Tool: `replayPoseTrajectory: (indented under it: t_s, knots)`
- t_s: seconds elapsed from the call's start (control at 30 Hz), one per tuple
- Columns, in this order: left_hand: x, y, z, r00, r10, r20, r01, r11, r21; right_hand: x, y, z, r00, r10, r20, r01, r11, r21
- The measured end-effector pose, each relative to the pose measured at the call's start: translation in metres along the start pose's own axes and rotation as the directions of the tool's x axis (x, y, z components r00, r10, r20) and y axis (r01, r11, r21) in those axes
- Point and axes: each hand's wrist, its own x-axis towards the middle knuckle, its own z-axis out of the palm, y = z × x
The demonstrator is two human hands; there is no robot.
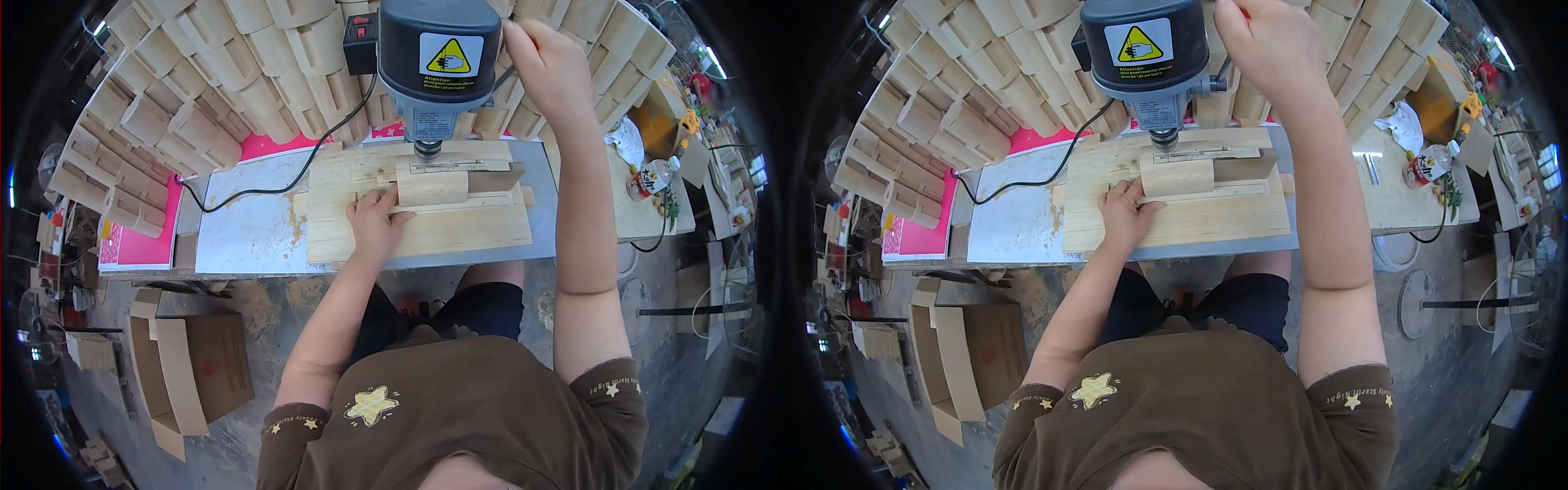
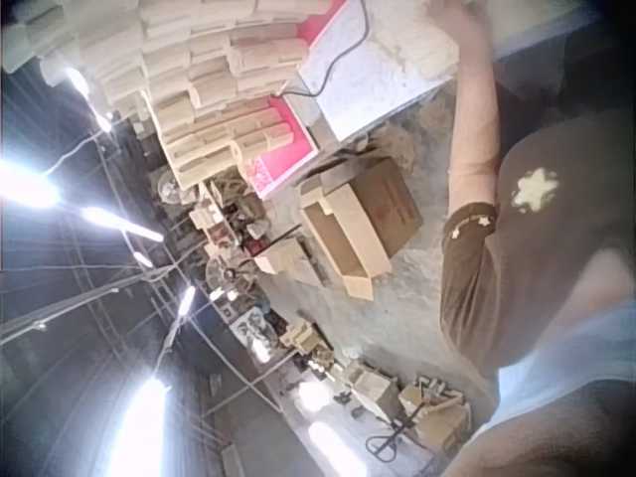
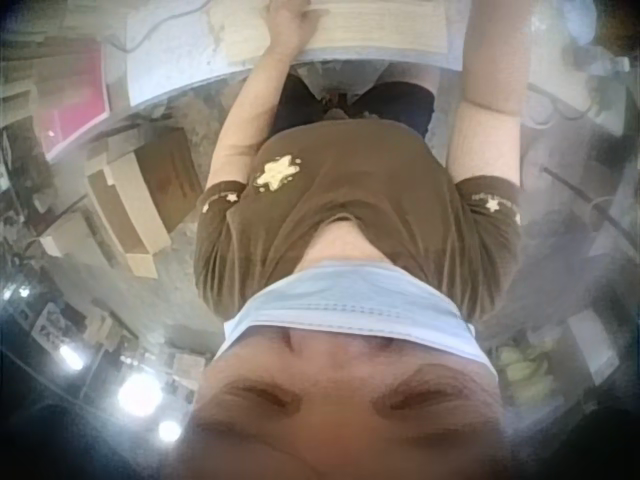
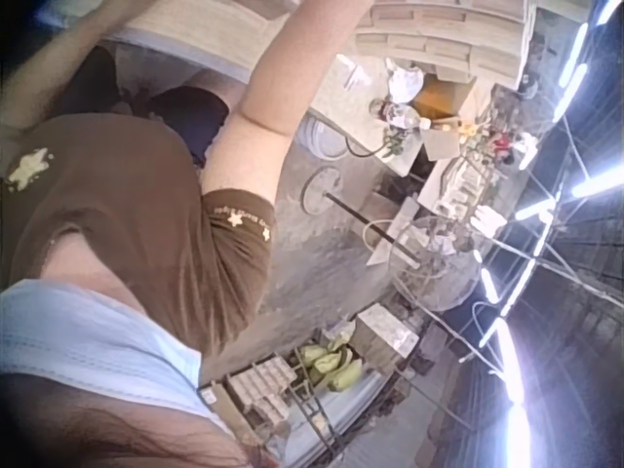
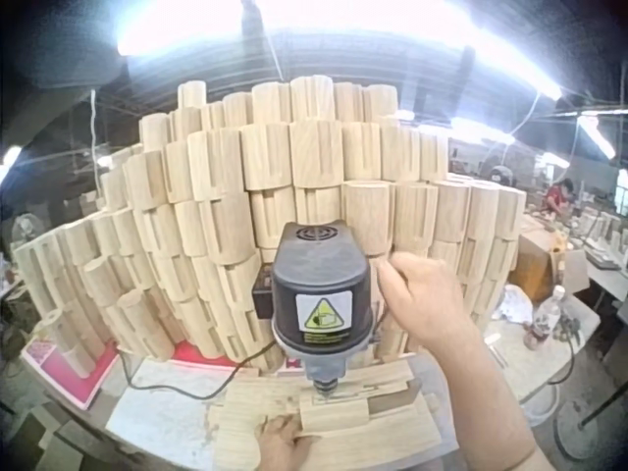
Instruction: Using a vertical milling machine or drill press with a jig to process cylindrical wood blocks in a workshop.
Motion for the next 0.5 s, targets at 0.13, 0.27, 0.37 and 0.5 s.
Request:
replayPoseTrajectory:
  t_s: [0.13,0.27,0.37,0.5]
  knots:
    - [-0.001,-0.002,0.0,1.0,0.012,0.002,-0.012,0.999,-0.037,-0.053,-0.016,-0.015,0.999,-0.027,0.017,0.026,0.999,0.03]
    - [0.0,0.0,-0.003,0.999,-0.033,0.032,0.034,0.999,-0.042,-0.108,-0.012,0.006,0.992,-0.071,-0.1,0.085,0.986,0.146]
    - [-0.001,0.002,-0.003,0.999,-0.035,0.028,0.035,0.999,-0.012,-0.131,0.002,0.024,0.981,-0.118,-0.155,0.14,0.981,0.134]
    - [0.002,0.004,-0.002,0.999,-0.043,0.032,0.044,0.999,-0.029,-0.152,0.024,0.056,0.97,-0.164,-0.177,0.194,0.966,0.17]
